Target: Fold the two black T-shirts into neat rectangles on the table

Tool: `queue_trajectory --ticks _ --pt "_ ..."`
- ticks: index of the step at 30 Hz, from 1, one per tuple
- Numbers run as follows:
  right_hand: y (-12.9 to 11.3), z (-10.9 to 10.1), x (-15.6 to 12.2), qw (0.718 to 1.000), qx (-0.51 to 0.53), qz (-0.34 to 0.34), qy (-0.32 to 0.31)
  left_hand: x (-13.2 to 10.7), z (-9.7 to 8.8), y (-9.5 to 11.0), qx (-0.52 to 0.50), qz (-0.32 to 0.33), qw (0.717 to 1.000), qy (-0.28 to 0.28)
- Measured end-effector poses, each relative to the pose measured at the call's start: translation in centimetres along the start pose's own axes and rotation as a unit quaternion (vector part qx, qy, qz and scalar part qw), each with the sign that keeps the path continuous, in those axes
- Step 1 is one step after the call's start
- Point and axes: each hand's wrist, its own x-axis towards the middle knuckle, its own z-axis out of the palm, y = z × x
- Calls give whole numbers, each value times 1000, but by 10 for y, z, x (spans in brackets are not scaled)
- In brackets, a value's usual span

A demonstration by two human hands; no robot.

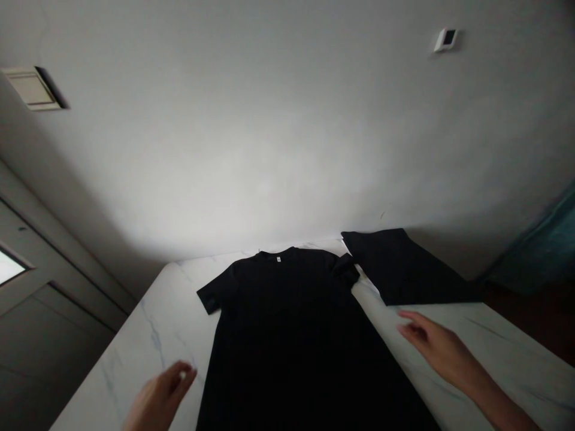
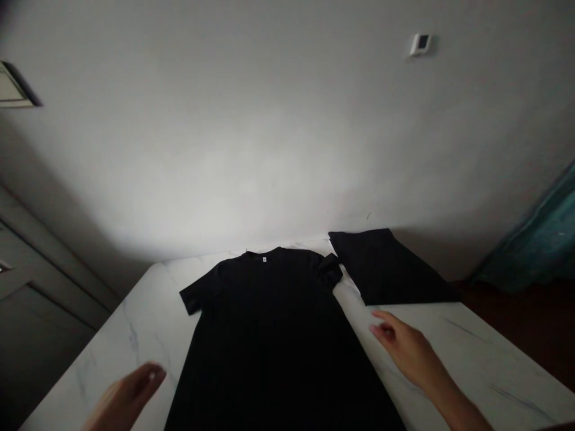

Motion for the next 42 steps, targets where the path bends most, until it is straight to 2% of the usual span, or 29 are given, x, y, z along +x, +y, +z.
queue_trajectory --ticks 3,6,9,11,13,17,19,21,25,28,30,33,36,37,39,42 --pt "-52 28 109 993 -43 -107 -17 104 -17 55 89 61 990 89" --pt "-106 68 190 979 -108 -166 -40 199 -12 96 134 66 983 103" --pt "-159 110 231 964 -144 -203 -90 265 8 113 145 55 983 97" --pt "-195 141 243 956 -136 -228 -128 291 20 111 154 39 982 99" --pt "-230 176 249 954 -123 -230 -149 306 28 104 165 24 981 97" --pt "-287 250 258 965 -122 -169 -162 314 28 80 182 19 980 83" --pt "-302 277 262 975 -106 -121 -155 313 25 70 185 25 980 72" --pt "-307 294 268 983 -77 -95 -139 313 22 63 173 41 982 59" --pt "-299 304 278 988 -33 -106 -107 317 17 56 129 75 988 36" --pt "-291 306 281 985 -7 -140 -105 318 6 50 107 84 991 10" --pt "-288 308 281 983 4 -156 -100 316 -6 43 111 95 988 -48" --pt "-285 310 277 984 8 -158 -75 305 -27 27 101 90 976 -168" --pt "-284 310 273 986 6 -158 -53 287 -44 10 -28 79 963 -257" --pt "-284 311 272 986 5 -158 -49 280 -47 6 -74 74 959 -265" --pt "-285 313 270 987 2 -155 -42 267 -49 -3 -149 53 957 -243" --pt "-289 316 268 987 -1 -159 -38 256 -44 -17 -253 8 956 -151"
